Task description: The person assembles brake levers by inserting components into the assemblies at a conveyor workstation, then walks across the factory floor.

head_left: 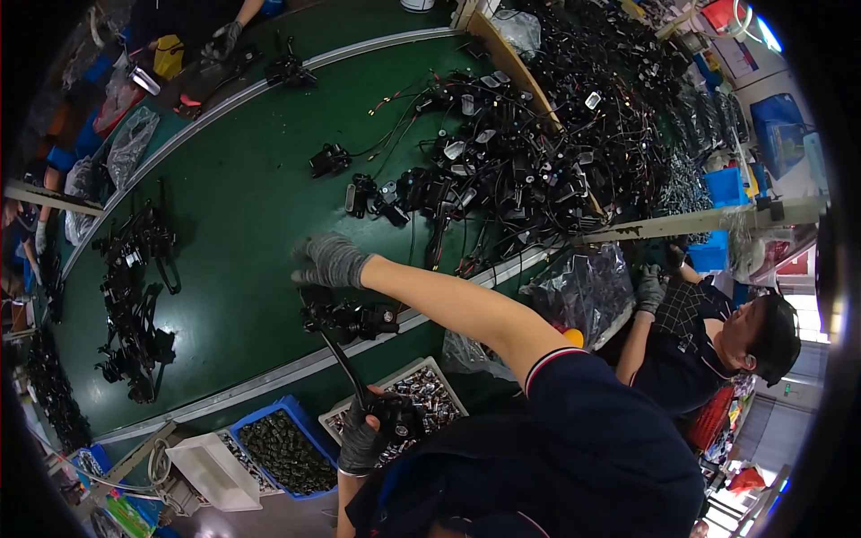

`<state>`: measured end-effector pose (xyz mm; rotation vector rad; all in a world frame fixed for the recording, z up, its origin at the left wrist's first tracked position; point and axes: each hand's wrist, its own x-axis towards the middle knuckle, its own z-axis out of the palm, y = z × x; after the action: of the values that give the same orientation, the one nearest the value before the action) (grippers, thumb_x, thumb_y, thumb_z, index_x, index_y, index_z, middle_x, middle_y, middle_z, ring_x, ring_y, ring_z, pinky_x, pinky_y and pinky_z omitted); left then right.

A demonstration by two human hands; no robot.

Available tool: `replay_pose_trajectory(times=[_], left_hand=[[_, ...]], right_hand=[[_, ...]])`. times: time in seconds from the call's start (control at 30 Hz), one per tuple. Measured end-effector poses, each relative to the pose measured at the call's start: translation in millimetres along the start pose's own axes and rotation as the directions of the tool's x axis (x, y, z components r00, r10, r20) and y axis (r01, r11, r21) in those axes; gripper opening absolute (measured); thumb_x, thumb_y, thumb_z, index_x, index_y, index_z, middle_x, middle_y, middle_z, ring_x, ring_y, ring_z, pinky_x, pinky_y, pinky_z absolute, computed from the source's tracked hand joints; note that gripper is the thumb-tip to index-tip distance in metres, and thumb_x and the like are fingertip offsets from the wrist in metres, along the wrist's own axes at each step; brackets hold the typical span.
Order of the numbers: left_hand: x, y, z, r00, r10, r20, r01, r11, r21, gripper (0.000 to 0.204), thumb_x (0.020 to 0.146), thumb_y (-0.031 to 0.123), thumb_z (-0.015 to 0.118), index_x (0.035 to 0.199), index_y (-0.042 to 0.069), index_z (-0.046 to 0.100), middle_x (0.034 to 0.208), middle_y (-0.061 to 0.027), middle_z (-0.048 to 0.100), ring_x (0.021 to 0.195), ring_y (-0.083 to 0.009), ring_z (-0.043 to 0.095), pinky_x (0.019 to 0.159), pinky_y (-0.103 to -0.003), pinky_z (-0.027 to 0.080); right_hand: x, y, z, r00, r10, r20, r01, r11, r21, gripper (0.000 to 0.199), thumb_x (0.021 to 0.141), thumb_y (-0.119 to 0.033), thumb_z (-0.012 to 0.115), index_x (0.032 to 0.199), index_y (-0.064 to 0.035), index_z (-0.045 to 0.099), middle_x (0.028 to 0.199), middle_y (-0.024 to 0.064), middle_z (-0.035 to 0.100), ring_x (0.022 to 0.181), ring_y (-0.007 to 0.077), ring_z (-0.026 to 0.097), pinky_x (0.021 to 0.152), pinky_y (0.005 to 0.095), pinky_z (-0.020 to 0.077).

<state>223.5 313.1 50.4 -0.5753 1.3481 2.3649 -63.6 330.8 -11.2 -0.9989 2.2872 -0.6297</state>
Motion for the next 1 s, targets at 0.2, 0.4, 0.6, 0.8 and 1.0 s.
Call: replay_pose_trajectory(times=[0.2, 0.4, 0.6, 0.8, 1.0], left_hand=[[-3.6, -17.9, -0.7, 0.997, 0.053, -0.056, -0.053, 0.999, 0.004, 0.074, 0.078, 0.062, 0.058, 0.119, 0.004, 0.038, 0.103, -0.0122, 0.058, 0.096, -0.0243, 0.061, 0.076, -0.033, 0.051], [-8.1, -27.4, -10.6, 0.995, 0.001, -0.100, -0.001, 1.000, -0.003, 0.073, 0.079, 0.062, 0.058, 0.119, 0.004, 0.039, 0.104, -0.0126, 0.058, 0.096, -0.0251, 0.061, 0.074, -0.034, 0.052], [3.3, 7.1, 8.1, 0.996, 0.023, -0.082, -0.010, 0.989, 0.150, 0.075, 0.078, 0.067, 0.053, 0.116, 0.003, 0.043, 0.097, -0.0092, 0.060, 0.091, -0.0192, 0.061, 0.075, -0.031, 0.050], [3.7, 5.8, 9.5, 0.996, -0.001, -0.090, 0.020, 0.976, 0.217, 0.074, 0.078, 0.067, 0.055, 0.114, 0.003, 0.045, 0.093, -0.0076, 0.061, 0.089, -0.0179, 0.061, 0.074, -0.030, 0.050], [2.1, 5.1, 15.3, 0.994, 0.020, -0.104, -0.005, 0.990, 0.142, 0.075, 0.080, 0.067, 0.051, 0.117, 0.003, 0.040, 0.092, -0.0099, 0.063, 0.083, -0.0195, 0.064, 0.068, -0.030, 0.051]], right_hand=[[75.3, 67.7, -25.3, 0.875, -0.125, -0.467, -0.229, 0.743, -0.629, 0.058, 0.077, -0.031, 0.063, 0.131, -0.0158, 0.048, 0.143, 0.0145, 0.035, 0.131, 0.0354, 0.035, 0.106, 0.0515, 0.0264], [58.3, 69.0, -3.2, 0.955, 0.088, -0.282, -0.235, 0.805, -0.545, 0.060, 0.075, -0.025, 0.063, 0.132, -0.0172, 0.047, 0.144, 0.0153, 0.034, 0.133, 0.0363, 0.033, 0.107, 0.0531, 0.0227], [-10.3, 57.5, -20.9, 0.722, 0.069, -0.688, -0.360, 0.887, -0.289, 0.058, 0.072, -0.023, 0.065, 0.128, -0.0171, 0.050, 0.134, 0.0163, 0.045, 0.123, 0.0351, 0.044, 0.100, 0.0554, 0.0309], [-30.2, 114.2, -46.8, 0.861, 0.306, -0.407, -0.427, 0.869, -0.249, 0.055, 0.072, -0.026, 0.067, 0.124, -0.0188, 0.052, 0.117, 0.0135, 0.054, 0.108, 0.0343, 0.053, 0.092, 0.0548, 0.0385], [-49.9, 152.7, -97.5, 0.760, 0.234, -0.606, -0.358, 0.930, -0.090, 0.067, 0.067, -0.040, 0.074, 0.126, -0.0201, 0.050, 0.115, 0.0133, 0.056, 0.108, 0.0372, 0.053, 0.090, 0.0578, 0.0388]])
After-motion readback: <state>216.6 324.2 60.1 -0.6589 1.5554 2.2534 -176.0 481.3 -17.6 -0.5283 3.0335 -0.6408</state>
